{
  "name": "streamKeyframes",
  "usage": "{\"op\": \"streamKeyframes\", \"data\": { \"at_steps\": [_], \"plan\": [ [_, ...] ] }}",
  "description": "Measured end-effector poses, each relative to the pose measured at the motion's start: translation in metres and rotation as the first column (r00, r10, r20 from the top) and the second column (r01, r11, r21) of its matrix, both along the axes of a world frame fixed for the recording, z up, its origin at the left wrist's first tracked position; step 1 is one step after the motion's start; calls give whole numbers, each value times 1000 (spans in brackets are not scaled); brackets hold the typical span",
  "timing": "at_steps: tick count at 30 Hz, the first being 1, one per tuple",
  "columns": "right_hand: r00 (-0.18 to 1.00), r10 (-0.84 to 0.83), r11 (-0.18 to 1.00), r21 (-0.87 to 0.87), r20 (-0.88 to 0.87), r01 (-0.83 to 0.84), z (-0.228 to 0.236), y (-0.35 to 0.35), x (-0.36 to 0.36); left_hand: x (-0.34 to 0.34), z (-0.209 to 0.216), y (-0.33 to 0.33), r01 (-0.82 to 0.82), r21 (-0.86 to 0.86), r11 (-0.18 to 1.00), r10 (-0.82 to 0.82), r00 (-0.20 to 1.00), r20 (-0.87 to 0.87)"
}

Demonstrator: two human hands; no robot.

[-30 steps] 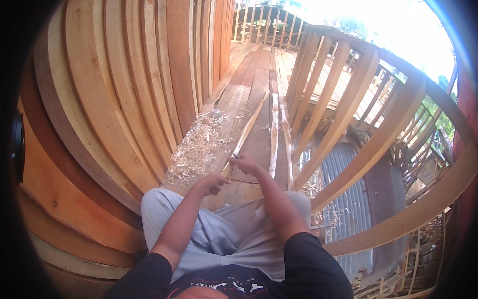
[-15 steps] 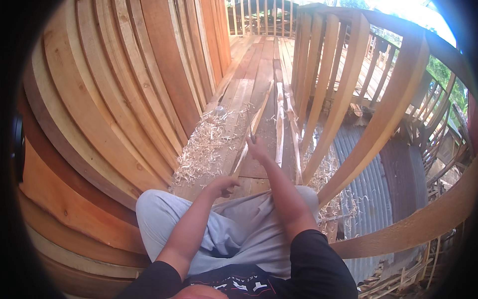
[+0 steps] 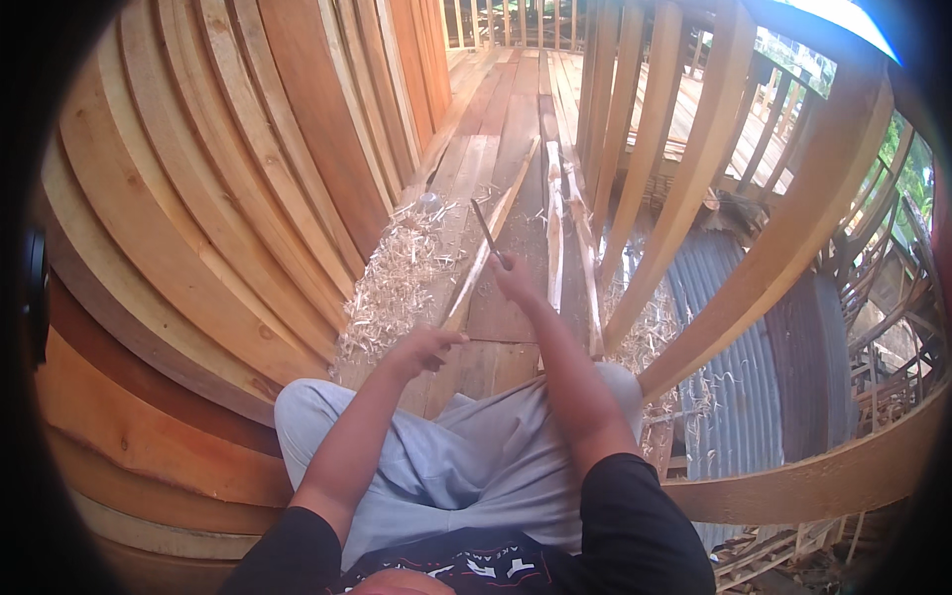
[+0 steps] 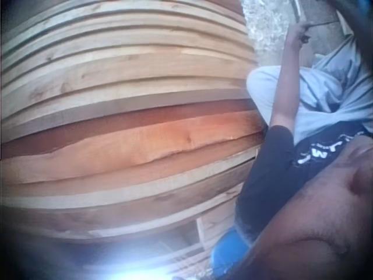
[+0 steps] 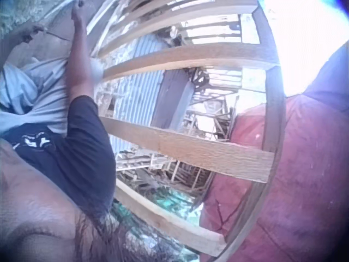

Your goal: The person sits on the floor and uses a knife to shave and shape a piece of wood. They hold the wood with their left hand and repeatedly scrape the surface with the knife in their right hand, producing wood shavings.

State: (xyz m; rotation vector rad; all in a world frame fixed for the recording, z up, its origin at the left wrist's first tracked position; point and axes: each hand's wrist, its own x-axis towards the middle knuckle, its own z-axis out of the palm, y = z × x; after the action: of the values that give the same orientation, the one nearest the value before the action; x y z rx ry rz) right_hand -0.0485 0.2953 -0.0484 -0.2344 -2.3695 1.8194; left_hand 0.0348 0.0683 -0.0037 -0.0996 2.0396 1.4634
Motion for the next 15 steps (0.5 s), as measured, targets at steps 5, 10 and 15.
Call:
{"op": "streamKeyframes", "data": {
  "at_steps": [5,10,15],
  "plan": [
    [965,242,970,-46,97,-239,-6,-6,-3,-45,-26,-43,-108,105,989,104,994,42],
    [895,313,932,76,317,-353,-13,-13,-11,-45,-64,-39,-179,86,980,172,981,85],
    [938,162,858,427,307,-287,-17,-15,-26,-32,-53,-21,-218,-44,975,219,975,23]
  ]
}}
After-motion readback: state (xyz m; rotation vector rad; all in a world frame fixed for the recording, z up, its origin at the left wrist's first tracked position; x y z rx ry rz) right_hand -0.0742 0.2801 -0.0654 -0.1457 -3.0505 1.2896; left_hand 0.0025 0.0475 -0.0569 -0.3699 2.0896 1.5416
